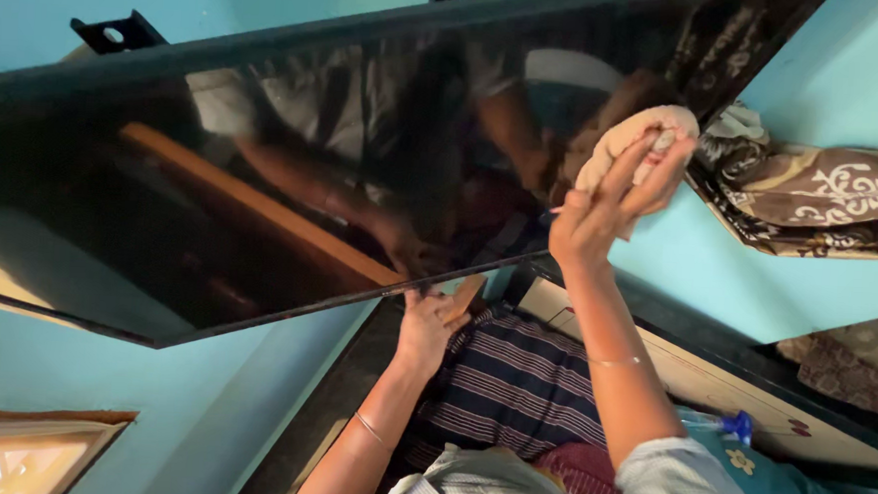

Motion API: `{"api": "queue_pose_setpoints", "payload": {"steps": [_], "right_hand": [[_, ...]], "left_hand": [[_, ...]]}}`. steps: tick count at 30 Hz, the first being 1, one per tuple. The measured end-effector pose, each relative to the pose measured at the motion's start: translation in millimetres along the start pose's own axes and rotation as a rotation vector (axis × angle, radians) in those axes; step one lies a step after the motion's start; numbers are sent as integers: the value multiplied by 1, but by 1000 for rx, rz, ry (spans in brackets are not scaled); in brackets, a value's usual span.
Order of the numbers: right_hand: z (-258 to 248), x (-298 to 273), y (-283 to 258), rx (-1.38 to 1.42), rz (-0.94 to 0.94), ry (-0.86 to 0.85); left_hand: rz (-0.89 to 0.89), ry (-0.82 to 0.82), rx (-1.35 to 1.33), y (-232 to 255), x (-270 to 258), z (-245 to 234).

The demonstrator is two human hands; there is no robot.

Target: The person cleans a television screen by spraying a liquid onto a cloth and then wiping the screen surface and the surrounding frame with the cloth.

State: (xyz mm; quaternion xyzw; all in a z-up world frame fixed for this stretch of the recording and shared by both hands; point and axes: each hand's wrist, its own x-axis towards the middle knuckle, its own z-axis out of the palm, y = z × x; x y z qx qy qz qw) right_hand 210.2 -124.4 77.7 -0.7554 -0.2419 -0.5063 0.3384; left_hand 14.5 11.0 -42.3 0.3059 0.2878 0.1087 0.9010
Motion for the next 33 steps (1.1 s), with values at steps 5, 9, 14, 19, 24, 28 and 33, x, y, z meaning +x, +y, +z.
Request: {"api": "queue_pose_setpoints", "payload": {"steps": [5,9,14,19,24,28,33], "right_hand": [[36,-40,33,-16,170,60],[54,-94,56,87,409,36],[56,-155,56,-66,540,-80],[55,-170,35,-43,586,-92],[45,-173,3,164,630,-133],[20,-211,-37,462,784,-411],[-29,-212,-58,872,821,-405]], "left_hand": [[78,-38,-18,2,-2,-12],[94,-32,41,5,-7,-3],[24,37,37,16,-15,16],[12,26,65,16,-12,9],[118,-102,39,3,4,-13],[101,5,194,7,-3,-20],[88,105,61,18,-16,-33]]}}
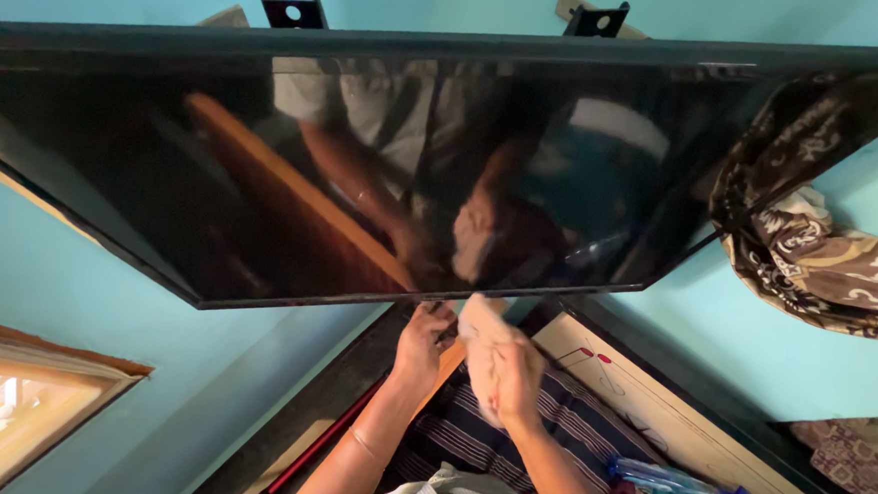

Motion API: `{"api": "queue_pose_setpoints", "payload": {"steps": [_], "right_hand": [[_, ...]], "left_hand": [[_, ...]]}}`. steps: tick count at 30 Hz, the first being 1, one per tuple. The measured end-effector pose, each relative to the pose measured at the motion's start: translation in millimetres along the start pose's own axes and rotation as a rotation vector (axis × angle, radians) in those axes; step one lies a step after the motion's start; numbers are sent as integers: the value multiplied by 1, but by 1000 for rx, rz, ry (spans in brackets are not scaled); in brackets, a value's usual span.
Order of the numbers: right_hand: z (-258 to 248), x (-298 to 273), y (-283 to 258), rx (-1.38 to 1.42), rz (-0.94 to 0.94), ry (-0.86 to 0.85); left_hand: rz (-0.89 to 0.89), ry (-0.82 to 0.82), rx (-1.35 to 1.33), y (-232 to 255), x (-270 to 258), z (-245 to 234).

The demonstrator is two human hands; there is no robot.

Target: The person cleans a television screen by spraying a liquid onto a cloth and then wiping the screen surface and the surrounding frame with the cloth.

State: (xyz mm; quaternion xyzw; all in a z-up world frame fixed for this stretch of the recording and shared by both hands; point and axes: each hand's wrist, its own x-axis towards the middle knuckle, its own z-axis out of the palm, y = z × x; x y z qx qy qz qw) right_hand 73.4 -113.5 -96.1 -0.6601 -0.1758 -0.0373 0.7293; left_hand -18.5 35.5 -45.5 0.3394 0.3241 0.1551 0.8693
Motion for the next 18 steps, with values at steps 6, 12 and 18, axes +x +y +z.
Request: {"api": "queue_pose_setpoints", "payload": {"steps": [6,12,18], "right_hand": [[-56,89,-58,-104,-342,375],[-42,150,-56,-343,-506,273],[34,78,20,-931,-1271,151]], "left_hand": [[57,-23,-107,9,-10,1],[17,49,-184,5,-10,10],[31,28,-160,-1,1,-4]]}}
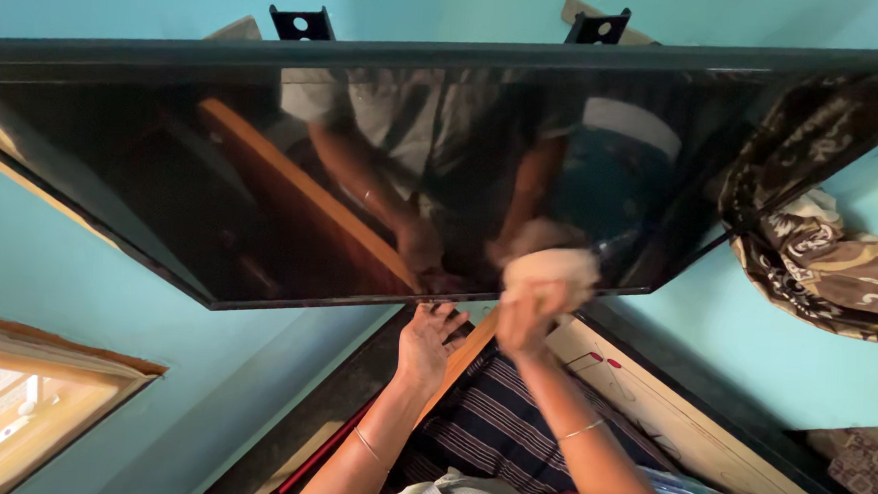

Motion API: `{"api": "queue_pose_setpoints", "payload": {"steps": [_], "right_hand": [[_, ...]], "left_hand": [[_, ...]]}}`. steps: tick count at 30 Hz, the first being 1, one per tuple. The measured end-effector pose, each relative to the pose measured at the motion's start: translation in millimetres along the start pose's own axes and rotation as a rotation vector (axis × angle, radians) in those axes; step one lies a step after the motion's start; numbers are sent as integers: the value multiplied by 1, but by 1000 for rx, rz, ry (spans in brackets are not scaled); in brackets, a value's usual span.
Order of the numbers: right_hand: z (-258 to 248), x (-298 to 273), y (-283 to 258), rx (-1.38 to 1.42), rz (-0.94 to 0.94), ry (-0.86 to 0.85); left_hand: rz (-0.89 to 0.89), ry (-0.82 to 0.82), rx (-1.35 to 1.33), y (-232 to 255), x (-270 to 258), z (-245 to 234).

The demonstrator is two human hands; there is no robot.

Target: The person cleans a television screen by spraying a liquid onto a cloth and then wiping the screen surface and the surrounding frame with the cloth.

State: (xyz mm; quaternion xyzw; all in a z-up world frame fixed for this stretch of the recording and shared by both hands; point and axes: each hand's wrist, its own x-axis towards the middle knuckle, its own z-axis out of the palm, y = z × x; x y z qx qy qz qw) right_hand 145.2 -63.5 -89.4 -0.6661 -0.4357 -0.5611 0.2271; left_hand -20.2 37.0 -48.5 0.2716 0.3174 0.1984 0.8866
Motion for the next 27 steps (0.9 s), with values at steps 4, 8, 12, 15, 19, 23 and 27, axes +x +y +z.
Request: {"api": "queue_pose_setpoints", "payload": {"steps": [4,8,12,15,19,23,27], "right_hand": [[-17,-27,-37,379,-43,-267],[-19,-34,-14,339,-178,-316],[-27,-48,36,371,46,-283],[-50,-49,79,395,449,-271],[-81,-33,122,391,837,-65],[-79,13,130,385,1019,144],[-57,69,84,390,947,142]], "left_hand": [[22,-105,9,-1,2,-11],[13,-96,27,1,1,-9],[12,-39,75,11,-10,4],[0,-36,88,17,-15,10],[3,-43,69,15,-17,11],[14,-39,54,15,-18,14],[-15,-9,66,14,-20,15]]}}
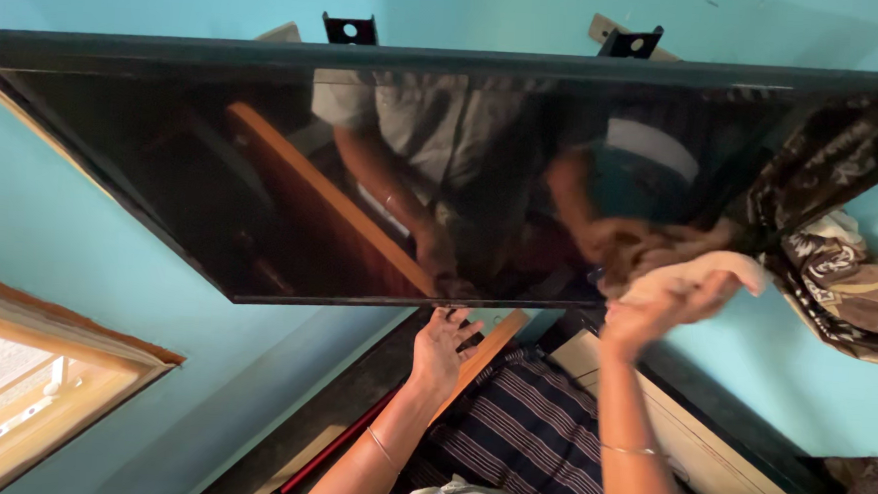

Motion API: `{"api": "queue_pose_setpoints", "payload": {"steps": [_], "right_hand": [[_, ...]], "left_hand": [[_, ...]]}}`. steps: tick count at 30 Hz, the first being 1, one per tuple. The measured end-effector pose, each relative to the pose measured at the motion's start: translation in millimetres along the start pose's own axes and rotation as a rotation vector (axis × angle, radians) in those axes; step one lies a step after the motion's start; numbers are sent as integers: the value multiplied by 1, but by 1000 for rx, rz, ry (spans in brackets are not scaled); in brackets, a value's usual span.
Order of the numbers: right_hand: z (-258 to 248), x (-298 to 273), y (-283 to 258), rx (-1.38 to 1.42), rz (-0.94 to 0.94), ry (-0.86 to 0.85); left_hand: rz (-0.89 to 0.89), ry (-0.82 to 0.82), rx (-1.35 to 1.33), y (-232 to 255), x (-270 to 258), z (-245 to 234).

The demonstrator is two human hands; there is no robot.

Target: The person cleans a television screen by spraying a liquid onto a cloth and then wiping the screen surface and the surrounding frame with the cloth.

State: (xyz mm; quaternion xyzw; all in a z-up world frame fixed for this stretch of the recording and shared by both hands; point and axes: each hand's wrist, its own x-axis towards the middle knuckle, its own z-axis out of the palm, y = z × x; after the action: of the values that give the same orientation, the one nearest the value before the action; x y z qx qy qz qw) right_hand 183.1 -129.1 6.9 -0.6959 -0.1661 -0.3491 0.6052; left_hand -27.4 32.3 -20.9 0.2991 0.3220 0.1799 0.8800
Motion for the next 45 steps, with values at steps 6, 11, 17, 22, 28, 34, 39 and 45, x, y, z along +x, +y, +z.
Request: {"api": "queue_pose_setpoints", "payload": {"steps": [6,11,17,22,28,34,39,45], "right_hand": [[82,-89,-83,462,212,-423],[82,-119,-83,-24,-824,-566],[56,-118,1,-8,-968,-789],[16,-88,81,-21,-736,-499],[-45,-32,107,312,-127,-226],[-33,7,91,448,253,114],[50,15,32,-314,48,35],[108,-93,-73,-255,-920,-571]], "left_hand": [[22,-25,-129,-32,35,-29],[57,-93,-411,-36,44,-39],[19,-149,-238,-19,22,-22],[4,-45,-186,-24,32,-24],[-9,-18,-141,-23,32,-22],[-14,4,-96,-15,21,-10],[-20,24,-121,-25,33,-19],[29,67,-226,-44,54,-31]]}}
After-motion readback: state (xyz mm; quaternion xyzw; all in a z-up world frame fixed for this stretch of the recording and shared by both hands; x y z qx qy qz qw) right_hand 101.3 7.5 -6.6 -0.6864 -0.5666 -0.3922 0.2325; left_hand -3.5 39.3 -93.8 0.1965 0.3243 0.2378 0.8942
